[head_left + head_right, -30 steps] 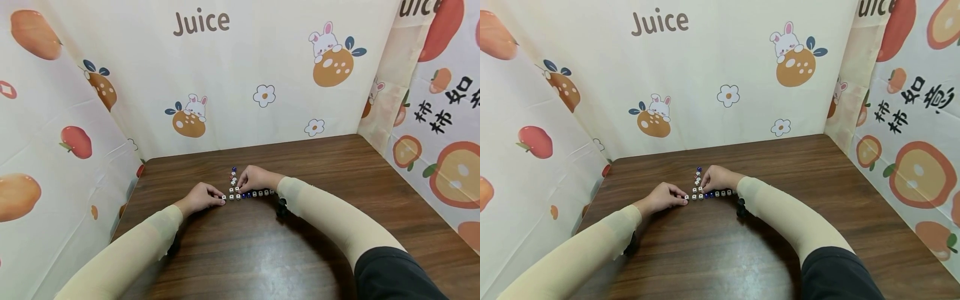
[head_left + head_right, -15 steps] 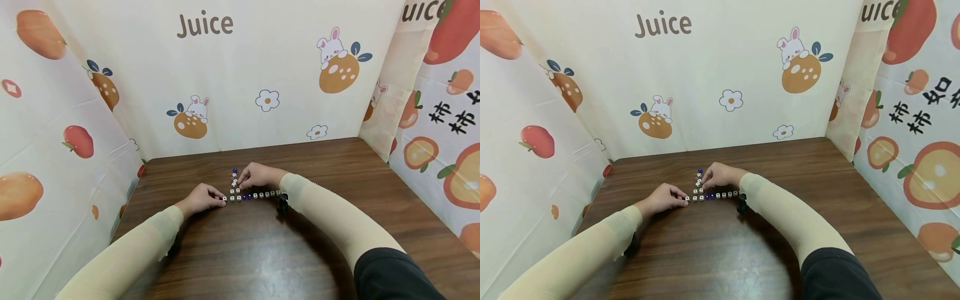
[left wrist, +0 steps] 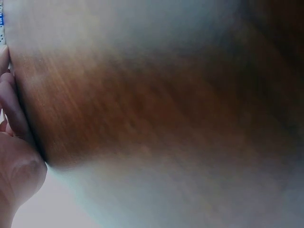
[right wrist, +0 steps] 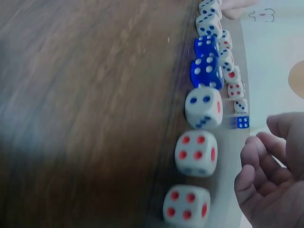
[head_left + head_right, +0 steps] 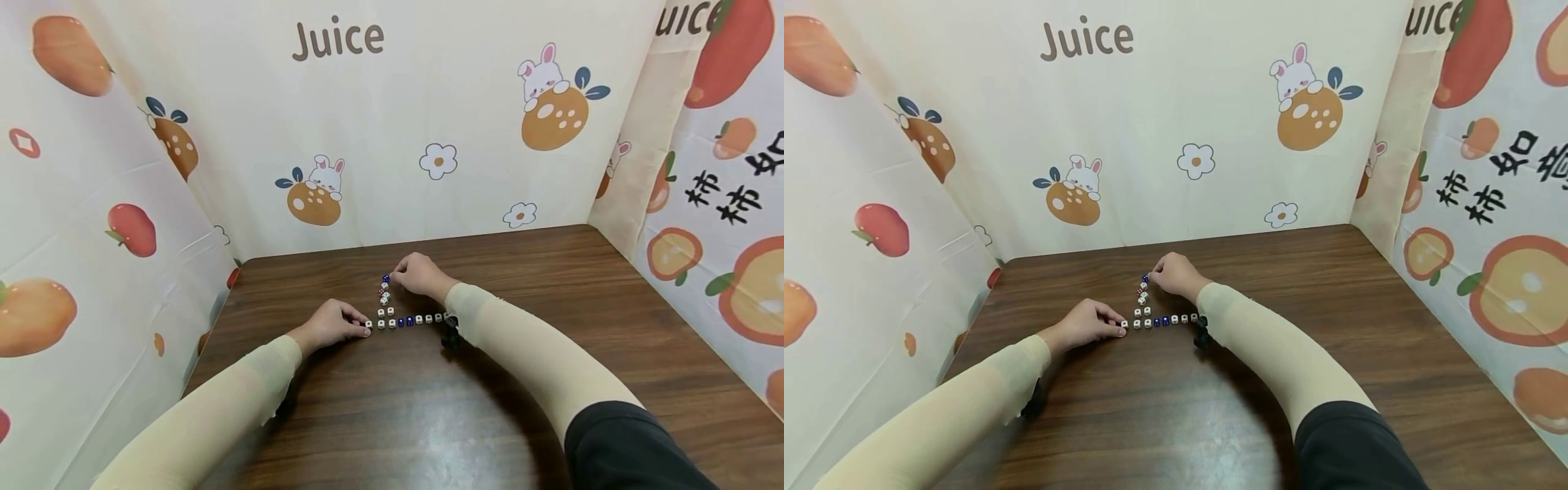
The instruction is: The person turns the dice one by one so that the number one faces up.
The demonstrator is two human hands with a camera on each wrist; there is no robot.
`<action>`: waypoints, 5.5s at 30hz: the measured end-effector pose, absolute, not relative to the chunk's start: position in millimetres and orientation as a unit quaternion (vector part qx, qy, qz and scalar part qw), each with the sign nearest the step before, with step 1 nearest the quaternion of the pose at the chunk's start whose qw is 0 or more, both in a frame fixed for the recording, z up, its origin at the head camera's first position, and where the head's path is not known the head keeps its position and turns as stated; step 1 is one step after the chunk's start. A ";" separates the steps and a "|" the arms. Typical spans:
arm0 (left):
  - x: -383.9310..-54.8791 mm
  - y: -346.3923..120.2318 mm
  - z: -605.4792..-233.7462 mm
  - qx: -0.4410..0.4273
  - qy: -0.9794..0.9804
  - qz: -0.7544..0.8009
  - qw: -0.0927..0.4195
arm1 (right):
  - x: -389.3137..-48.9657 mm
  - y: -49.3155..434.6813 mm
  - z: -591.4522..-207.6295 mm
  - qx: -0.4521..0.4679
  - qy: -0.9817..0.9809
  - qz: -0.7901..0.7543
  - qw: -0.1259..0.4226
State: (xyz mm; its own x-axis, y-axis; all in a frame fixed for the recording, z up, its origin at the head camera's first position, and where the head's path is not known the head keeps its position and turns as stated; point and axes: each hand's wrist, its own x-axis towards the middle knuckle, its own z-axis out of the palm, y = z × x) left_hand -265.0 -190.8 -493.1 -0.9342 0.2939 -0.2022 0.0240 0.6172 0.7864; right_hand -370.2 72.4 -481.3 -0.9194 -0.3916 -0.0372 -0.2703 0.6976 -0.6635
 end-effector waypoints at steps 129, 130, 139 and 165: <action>-268.1 -188.1 -497.3 0.083 0.890 0.423 0.147 | -355.0 113.3 -491.3 -0.339 0.861 -0.338 0.174; -268.0 -187.6 -497.3 0.082 0.890 0.423 0.147 | -355.2 113.2 -491.9 -0.341 0.860 -0.336 0.175; -268.3 -186.7 -498.0 0.079 0.888 0.427 0.152 | -356.1 111.3 -494.2 -0.342 0.868 -0.312 0.178; -270.0 -189.0 -499.0 0.079 0.887 0.429 0.153 | -356.4 109.1 -492.9 -0.346 0.867 -0.306 0.185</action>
